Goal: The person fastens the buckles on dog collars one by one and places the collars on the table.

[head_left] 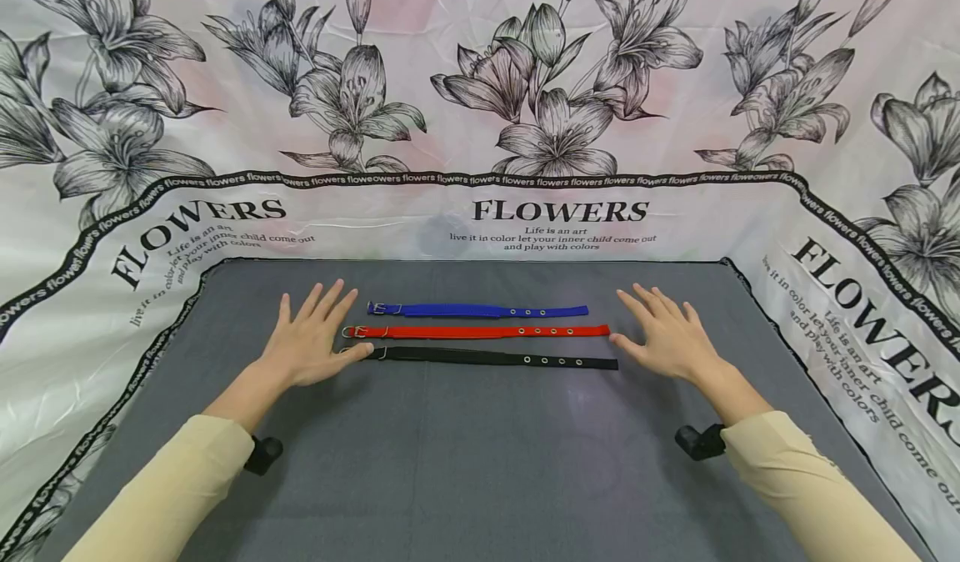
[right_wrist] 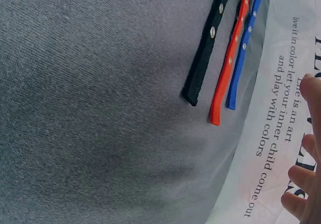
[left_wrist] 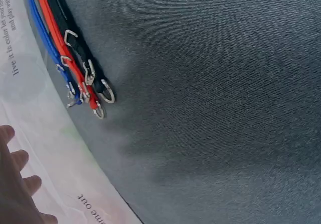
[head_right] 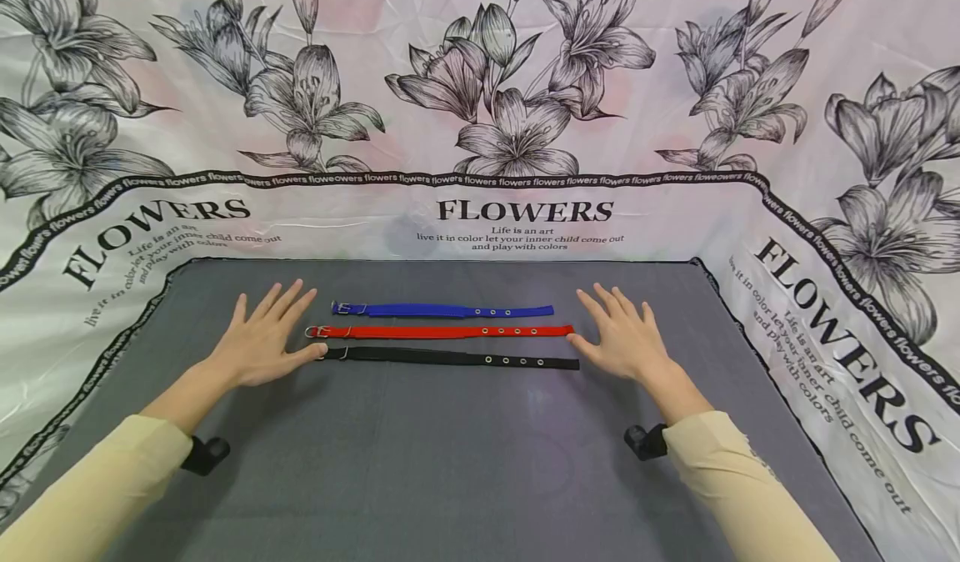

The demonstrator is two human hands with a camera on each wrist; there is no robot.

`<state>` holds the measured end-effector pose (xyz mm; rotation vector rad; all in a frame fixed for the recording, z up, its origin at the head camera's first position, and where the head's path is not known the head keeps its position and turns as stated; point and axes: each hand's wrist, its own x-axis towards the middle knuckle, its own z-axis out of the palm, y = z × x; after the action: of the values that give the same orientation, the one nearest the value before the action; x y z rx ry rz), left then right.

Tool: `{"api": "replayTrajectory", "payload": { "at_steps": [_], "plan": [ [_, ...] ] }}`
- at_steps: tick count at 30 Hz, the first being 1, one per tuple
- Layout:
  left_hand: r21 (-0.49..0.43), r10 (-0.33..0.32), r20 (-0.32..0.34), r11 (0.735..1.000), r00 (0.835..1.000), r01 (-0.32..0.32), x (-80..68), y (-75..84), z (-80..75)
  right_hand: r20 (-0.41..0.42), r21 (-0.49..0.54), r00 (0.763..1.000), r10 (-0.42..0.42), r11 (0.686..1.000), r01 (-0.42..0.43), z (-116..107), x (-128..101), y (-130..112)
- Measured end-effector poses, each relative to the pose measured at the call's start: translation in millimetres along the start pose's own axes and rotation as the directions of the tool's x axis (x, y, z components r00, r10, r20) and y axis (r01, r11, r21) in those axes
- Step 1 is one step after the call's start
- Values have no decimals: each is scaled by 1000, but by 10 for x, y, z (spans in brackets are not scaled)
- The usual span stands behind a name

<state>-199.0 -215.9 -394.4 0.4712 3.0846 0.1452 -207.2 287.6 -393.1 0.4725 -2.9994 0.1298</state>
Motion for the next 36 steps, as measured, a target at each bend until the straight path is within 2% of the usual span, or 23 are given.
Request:
{"api": "replayTrajectory", "payload": {
  "at_steps": [8, 19, 25, 29, 36],
  "plan": [
    [-25, 16, -49, 1000, 999, -17, -19, -10, 109, 14, 4, 1000, -17, 1000, 17, 98, -16, -18],
    [-54, 72, -136, 995, 988, -80, -19, -13, 273, 9, 32, 996, -85, 996, 85, 243, -14, -74],
    [-82, 96, -132, 991, 987, -107, 3, 2, 371, -19, 79, 990, -139, 987, 140, 320, 0, -103],
    [-103, 87, -126, 990, 988, -100, 26, 24, 416, -46, 116, 984, -169, 978, 174, 377, 0, -148],
    [-117, 65, -131, 990, 989, -81, 39, 44, 502, -21, 142, 982, -188, 972, 189, 433, -9, -267]
  ]
}}
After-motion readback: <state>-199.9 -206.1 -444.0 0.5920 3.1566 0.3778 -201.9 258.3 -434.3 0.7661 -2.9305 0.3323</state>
